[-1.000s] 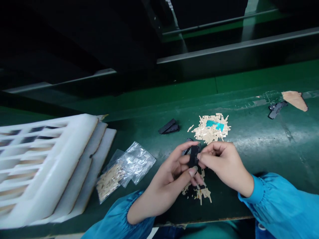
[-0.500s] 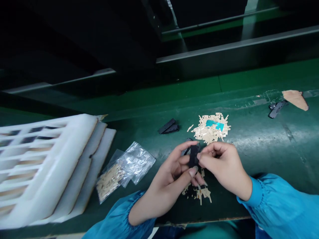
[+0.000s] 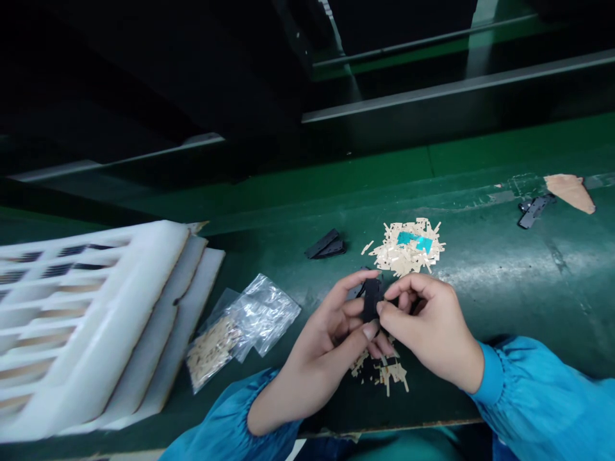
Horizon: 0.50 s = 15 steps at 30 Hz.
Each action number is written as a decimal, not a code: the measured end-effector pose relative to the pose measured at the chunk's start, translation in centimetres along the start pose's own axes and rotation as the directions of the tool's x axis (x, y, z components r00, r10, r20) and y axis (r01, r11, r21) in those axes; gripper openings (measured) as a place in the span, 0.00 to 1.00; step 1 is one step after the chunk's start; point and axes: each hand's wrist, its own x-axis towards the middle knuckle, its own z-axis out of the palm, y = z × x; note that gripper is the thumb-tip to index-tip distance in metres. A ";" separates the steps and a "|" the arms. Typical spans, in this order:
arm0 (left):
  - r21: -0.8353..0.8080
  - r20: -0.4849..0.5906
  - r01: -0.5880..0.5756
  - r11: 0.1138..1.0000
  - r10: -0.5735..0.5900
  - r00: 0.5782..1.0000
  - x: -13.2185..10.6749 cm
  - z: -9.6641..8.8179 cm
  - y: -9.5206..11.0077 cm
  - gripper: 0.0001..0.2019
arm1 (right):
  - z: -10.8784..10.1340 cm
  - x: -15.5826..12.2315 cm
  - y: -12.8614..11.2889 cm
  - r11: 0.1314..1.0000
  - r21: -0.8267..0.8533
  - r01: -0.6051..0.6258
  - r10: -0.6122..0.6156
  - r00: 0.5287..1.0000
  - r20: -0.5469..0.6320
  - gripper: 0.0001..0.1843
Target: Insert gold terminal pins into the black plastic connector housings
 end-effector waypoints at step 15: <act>0.026 0.003 0.001 1.000 -0.001 1.000 0.2 0.0 0.2 0.24 | -0.5 0.4 -0.6 0.999 0.022 -0.031 0.029 0.996 0.084 0.10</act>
